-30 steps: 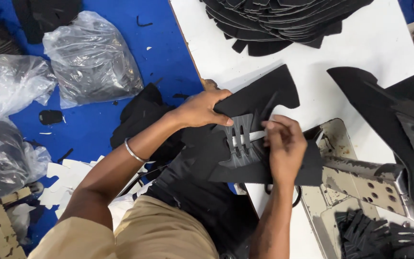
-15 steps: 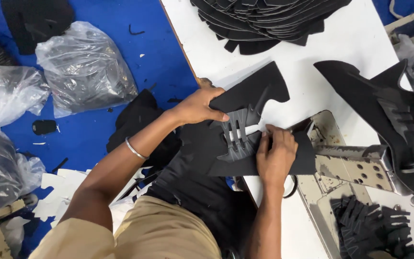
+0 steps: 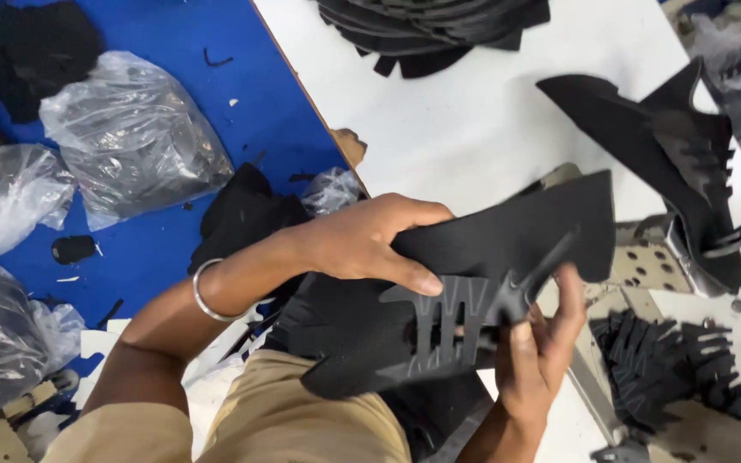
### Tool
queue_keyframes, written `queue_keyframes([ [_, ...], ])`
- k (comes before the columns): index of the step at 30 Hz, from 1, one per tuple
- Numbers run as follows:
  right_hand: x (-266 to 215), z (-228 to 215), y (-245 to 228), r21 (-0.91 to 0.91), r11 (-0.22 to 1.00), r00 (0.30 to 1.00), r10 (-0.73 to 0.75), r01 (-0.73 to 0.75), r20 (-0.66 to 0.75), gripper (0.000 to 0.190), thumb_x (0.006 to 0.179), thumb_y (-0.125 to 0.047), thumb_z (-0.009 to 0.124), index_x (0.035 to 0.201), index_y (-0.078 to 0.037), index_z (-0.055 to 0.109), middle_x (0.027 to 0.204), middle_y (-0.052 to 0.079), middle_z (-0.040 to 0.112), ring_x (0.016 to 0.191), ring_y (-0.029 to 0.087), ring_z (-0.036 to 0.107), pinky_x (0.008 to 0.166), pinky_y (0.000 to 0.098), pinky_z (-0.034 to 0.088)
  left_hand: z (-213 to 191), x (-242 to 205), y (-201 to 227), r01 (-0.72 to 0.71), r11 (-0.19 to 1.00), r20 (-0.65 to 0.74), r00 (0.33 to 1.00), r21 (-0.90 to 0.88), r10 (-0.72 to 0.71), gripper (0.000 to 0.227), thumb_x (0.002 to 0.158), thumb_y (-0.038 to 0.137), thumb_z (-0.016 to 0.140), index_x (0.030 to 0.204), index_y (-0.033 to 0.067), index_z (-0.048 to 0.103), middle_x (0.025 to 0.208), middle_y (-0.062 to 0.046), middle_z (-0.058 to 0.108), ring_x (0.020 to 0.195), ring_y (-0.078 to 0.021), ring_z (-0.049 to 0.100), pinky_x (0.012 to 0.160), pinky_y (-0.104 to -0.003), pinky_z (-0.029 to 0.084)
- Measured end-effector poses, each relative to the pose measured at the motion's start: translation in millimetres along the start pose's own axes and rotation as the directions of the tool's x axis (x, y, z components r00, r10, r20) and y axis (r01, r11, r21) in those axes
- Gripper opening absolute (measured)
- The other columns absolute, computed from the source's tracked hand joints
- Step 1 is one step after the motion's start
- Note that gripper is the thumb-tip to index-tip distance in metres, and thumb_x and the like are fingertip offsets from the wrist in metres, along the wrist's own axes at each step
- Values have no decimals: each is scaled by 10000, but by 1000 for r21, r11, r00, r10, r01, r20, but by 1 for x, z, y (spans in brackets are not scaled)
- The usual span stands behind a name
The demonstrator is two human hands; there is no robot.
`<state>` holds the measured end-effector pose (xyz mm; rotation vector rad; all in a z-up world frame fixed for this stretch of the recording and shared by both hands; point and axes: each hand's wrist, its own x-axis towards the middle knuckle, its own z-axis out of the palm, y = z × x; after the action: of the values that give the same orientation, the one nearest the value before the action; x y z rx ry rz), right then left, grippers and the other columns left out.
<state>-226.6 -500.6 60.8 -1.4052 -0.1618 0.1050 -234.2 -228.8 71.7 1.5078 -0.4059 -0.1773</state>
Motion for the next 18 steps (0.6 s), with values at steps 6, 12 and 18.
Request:
queue_keyframes([
  [6, -52, -57, 5, -192, 981, 1000, -16, 15, 0, 444, 1037, -64, 597, 1432, 125, 531, 1068, 139, 674, 872, 181, 655, 794, 334, 573, 38, 27, -15, 51, 999, 176, 983, 1, -50, 468, 845, 268, 808, 1197, -2, 655, 985, -60, 732, 911, -102, 658, 818, -309, 554],
  [12, -81, -85, 14, -157, 984, 990, 62, -83, -129, 416, 984, -41, 618, 1369, 111, 572, 939, 98, 675, 808, 157, 659, 768, 282, 550, 67, 53, -33, 18, 999, 294, 955, 41, -30, 481, 833, 260, 807, 1201, -3, 641, 990, -92, 732, 910, -111, 670, 815, -321, 548],
  [18, -91, -87, 26, -133, 971, 963, 167, -198, -211, 507, 833, 101, 721, 1324, 67, 604, 888, 69, 685, 773, 107, 625, 690, 240, 496, 78, 61, -30, 153, 986, 349, 923, 60, -164, 462, 824, 269, 806, 1168, 2, 653, 943, -89, 742, 860, -110, 658, 780, -319, 556],
])
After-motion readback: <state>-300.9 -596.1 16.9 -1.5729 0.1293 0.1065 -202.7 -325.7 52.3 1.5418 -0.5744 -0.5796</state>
